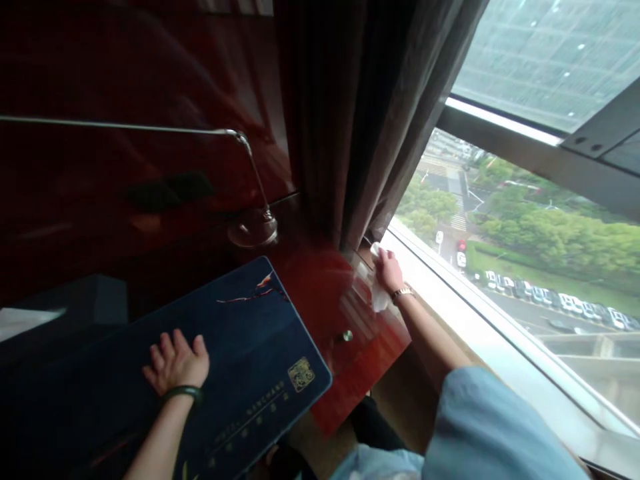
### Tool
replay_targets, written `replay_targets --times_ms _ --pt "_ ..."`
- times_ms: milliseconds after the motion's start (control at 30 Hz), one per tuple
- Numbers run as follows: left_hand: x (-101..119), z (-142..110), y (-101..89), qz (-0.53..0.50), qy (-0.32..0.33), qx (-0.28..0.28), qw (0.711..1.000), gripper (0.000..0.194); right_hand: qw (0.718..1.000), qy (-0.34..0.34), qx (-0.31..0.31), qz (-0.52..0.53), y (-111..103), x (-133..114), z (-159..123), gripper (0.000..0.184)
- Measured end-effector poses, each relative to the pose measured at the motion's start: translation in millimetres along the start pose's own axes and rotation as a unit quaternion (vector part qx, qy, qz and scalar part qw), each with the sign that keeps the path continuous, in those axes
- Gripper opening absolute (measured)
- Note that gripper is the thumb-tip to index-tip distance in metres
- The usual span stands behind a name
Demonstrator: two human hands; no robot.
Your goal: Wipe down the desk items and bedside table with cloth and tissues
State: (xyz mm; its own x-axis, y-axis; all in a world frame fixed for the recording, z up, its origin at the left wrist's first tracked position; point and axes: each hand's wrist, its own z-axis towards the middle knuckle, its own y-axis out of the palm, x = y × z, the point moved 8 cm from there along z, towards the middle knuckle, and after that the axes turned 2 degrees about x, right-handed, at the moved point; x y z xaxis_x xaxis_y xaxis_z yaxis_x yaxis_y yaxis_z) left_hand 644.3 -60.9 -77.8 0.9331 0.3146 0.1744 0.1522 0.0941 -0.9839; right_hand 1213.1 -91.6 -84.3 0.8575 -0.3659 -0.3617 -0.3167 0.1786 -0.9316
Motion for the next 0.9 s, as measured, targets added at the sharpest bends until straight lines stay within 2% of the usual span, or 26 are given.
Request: replay_targets --times_ms 33,67,133,200,233,300,367,400,433,500,533,567,600,667,767,833,900 --pt "5 -3 1.1 0.020 -0.011 0.008 1.000 0.086 0.998 -0.047 0.005 0.027 4 -19 -6 0.057" --pt "8 -5 1.1 0.030 -0.013 0.017 0.999 0.085 0.991 -0.122 0.001 0.056 12 -50 -13 0.061" --pt "12 -5 0.0 0.035 -0.005 0.029 0.999 0.082 0.949 -0.296 -0.039 0.097 35 -126 -36 0.063" --pt "13 -4 -0.8 0.036 0.007 0.031 0.999 0.080 0.924 -0.363 -0.089 0.082 60 -173 -67 0.056" --pt "12 -3 -1.0 0.040 0.007 0.030 0.999 0.078 0.915 -0.383 -0.105 0.072 67 -182 -88 0.053" --pt "9 -3 -0.5 0.055 -0.005 0.024 0.998 0.073 0.882 -0.448 -0.125 0.074 66 -173 -138 0.049" --pt "7 -3 0.0 0.068 -0.018 0.018 0.997 0.069 0.836 -0.521 -0.145 0.091 52 -133 -179 0.045" --pt "8 -3 0.0 0.068 -0.018 0.018 0.997 0.069 0.832 -0.526 -0.150 0.091 45 -106 -183 0.044" --pt "9 -4 -0.2 0.064 -0.014 0.017 0.998 0.071 0.855 -0.493 -0.141 0.074 41 -77 -169 0.044" --pt "12 -5 -1.5 0.055 -0.006 0.022 0.998 0.076 0.909 -0.400 -0.112 0.042 37 -33 -110 0.047" --pt "12 -6 -2.5 0.053 -0.005 0.025 0.998 0.079 0.933 -0.345 -0.094 0.033 39 -21 -68 0.048" --pt "12 -7 -3.4 0.055 -0.007 0.028 0.998 0.080 0.951 -0.298 -0.079 0.028 43 -19 -25 0.049" --pt "12 -7 -4.3 0.060 -0.010 0.032 0.998 0.080 0.963 -0.261 -0.069 0.023 50 -28 19 0.050" --pt "10 -8 -4.7 0.077 -0.014 0.033 0.996 0.079 0.972 -0.230 -0.050 0.015 67 -71 99 0.050" --pt "4 -7 -2.2 0.108 -0.023 0.033 0.993 0.075 0.973 -0.228 -0.026 0.011 89 -159 196 0.050" --pt "-1 -6 1.8 0.128 -0.034 0.029 0.991 0.072 0.976 -0.215 -0.018 0.017 97 -205 246 0.050" --pt "-4 -6 5.2 0.142 -0.041 0.024 0.989 0.067 0.979 -0.203 -0.016 0.017 102 -235 274 0.051"
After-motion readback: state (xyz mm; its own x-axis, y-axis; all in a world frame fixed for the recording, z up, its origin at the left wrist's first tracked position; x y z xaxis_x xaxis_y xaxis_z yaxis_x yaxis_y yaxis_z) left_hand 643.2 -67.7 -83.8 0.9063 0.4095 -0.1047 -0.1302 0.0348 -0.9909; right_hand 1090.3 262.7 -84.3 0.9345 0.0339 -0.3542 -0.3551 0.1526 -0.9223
